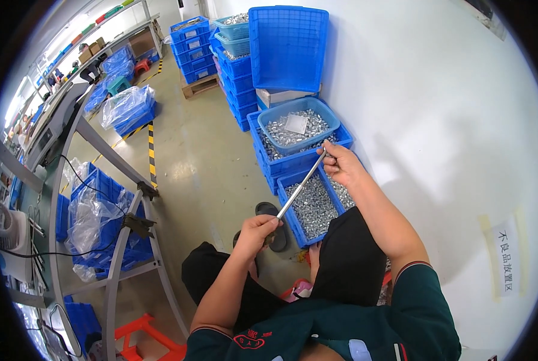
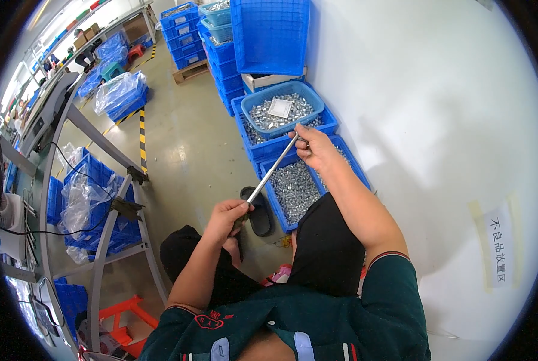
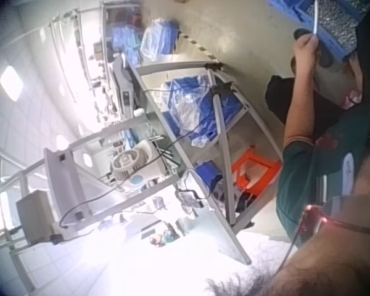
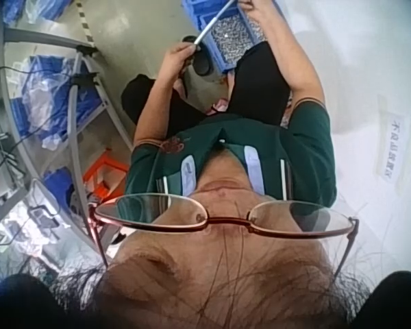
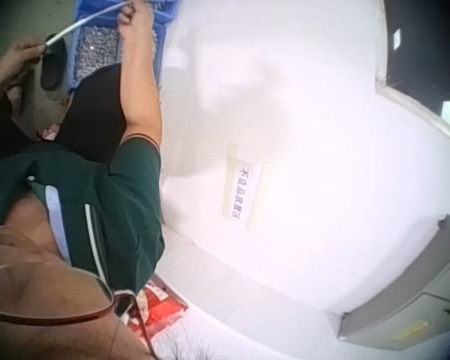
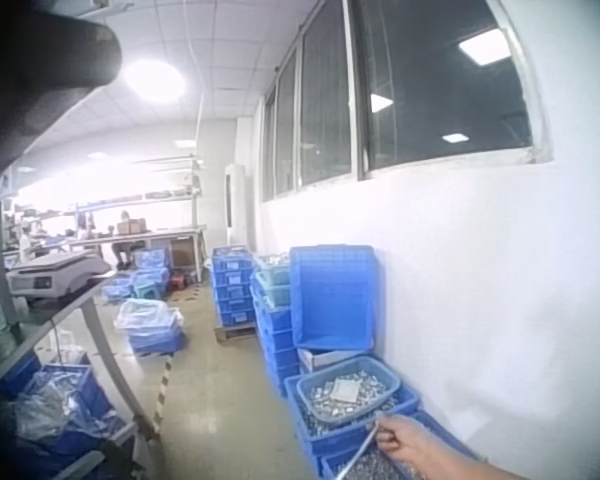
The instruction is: The recorder is picking small metal screws from a blue storage bin and sliding them onto a long metal rod.
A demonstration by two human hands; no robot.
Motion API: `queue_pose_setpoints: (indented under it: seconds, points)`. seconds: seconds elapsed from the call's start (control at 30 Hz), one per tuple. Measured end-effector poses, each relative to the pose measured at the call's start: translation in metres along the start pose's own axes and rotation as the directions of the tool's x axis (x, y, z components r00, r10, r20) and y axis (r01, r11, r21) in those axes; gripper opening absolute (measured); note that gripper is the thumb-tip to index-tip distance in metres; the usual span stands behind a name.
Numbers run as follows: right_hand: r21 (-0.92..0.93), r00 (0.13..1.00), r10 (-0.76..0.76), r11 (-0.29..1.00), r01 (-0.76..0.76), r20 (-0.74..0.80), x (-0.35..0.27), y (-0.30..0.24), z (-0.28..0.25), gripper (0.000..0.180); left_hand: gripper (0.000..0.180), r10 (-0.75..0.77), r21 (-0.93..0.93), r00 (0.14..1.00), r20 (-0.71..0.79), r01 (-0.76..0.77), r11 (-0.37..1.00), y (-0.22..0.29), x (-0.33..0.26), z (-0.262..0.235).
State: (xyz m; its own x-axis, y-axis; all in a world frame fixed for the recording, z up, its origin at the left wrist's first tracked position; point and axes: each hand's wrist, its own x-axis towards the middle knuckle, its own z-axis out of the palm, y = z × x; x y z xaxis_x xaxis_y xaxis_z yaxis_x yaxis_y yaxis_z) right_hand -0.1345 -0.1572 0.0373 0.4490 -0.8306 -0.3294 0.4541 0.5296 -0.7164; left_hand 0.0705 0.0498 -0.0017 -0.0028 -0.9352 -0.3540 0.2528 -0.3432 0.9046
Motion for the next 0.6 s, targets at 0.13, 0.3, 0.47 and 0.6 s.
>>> queue_pose_setpoints:
  seconds: [0.13, 0.3, 0.47, 0.6]
  points:
    - [-0.215, 0.981, -0.191, 0.959, 0.182, -0.021, 0.000, 0.007, 0.010, 0.019, 0.020, -0.009, -0.061, 1.000, -0.010, 0.008, 0.998, -0.008, 0.001, 0.006]
    - [-0.245, 0.982, -0.191, 0.952, 0.183, -0.008, 0.004, 0.004, 0.006, 0.018, 0.020, 0.014, -0.050, 0.999, -0.036, -0.016, 0.999, -0.011, 0.003, 0.004]
    - [-0.076, 0.986, -0.165, 0.983, 0.167, 0.026, -0.005, 0.000, 0.015, 0.016, 0.020, 0.023, -0.047, 0.999, -0.048, -0.026, 0.999, -0.008, 0.004, 0.004]
    - [-0.045, 0.988, -0.151, 0.987, 0.152, 0.017, -0.006, -0.002, 0.014, 0.016, 0.020, 0.019, -0.034, 1.000, -0.023, -0.019, 0.999, -0.003, 0.001, 0.005]
